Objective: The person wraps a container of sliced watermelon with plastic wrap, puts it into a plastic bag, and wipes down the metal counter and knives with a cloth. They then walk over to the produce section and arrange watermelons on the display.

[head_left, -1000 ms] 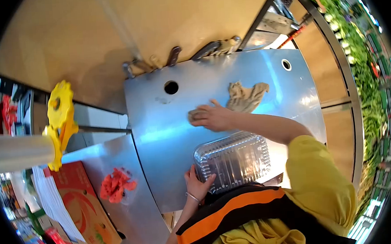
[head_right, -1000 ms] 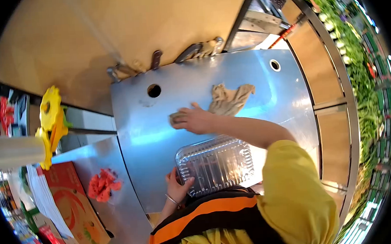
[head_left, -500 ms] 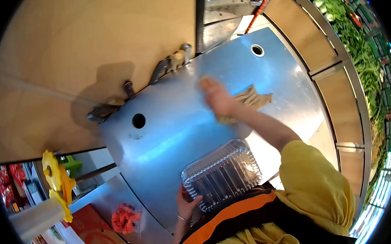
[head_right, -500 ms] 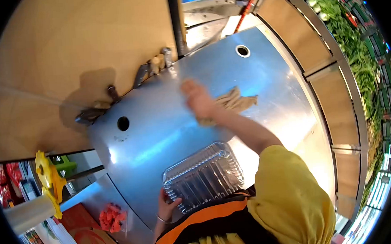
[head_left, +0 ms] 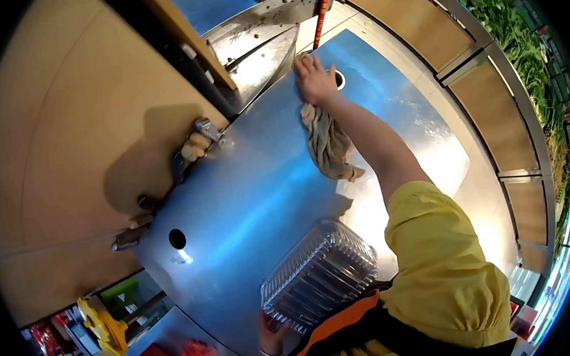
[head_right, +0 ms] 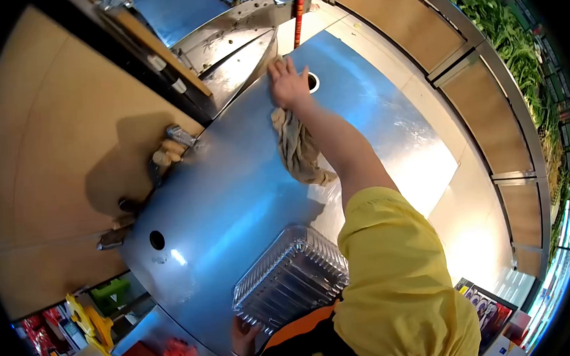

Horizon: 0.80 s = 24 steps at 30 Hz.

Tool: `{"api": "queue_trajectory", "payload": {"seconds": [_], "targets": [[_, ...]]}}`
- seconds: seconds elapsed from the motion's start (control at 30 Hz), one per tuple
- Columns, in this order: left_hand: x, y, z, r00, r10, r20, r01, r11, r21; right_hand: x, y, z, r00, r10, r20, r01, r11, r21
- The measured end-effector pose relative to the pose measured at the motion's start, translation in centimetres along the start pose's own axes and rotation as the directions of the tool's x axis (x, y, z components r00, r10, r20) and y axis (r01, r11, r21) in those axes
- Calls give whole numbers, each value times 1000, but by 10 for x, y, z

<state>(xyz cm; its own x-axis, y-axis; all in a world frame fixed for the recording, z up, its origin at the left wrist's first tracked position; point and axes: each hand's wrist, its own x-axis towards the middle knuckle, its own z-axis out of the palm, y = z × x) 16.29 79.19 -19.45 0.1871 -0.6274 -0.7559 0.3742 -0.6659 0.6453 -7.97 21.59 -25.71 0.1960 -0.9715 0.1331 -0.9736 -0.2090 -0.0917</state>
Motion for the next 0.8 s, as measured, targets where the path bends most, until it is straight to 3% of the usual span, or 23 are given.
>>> {"api": "queue_trajectory", "payload": {"seconds": [0.1, 0.13, 0.23, 0.27, 0.5, 0.53, 0.6, 0.7, 0.73, 0.8], "targets": [[-5, 5, 14, 1000, 17, -1, -17, 999, 32, 28, 33, -6, 975, 223, -10, -221, 972, 74], [-2, 3, 18, 996, 68, 65, -73, 994, 83, 35, 44, -7, 950, 312, -18, -309, 946, 98], [2, 3, 31, 991, 133, 26, -136, 977, 167, 41, 62, -4, 926, 376, -18, -371, 919, 132], [-3, 22, 43, 999, 47, 2, -47, 990, 130, 41, 61, -6, 910, 416, -11, -410, 902, 138], [-2, 21, 35, 1000, -18, 9, 17, 994, 106, 33, 106, 4, 779, 626, -39, -618, 777, 120], [-2, 22, 36, 1000, -3, 1, 3, 997, 76, 2, 142, 0, 763, 645, -45, -647, 760, -70], [-3, 19, 36, 1000, 19, 2, -19, 999, 45, -48, 204, -16, 766, 643, 0, -624, 743, -241], [1, 2, 26, 999, 32, -19, -32, 999, 6, -146, 269, -41, 578, 815, 51, -789, 573, -221], [3, -3, 22, 1000, 11, -21, -10, 1000, 5, -181, 265, -66, 565, 819, 102, -790, 572, -221], [6, -3, 24, 1000, -1, -13, 1, 1000, 11, -253, 277, -75, 596, 801, 50, -792, 597, -127]]}}
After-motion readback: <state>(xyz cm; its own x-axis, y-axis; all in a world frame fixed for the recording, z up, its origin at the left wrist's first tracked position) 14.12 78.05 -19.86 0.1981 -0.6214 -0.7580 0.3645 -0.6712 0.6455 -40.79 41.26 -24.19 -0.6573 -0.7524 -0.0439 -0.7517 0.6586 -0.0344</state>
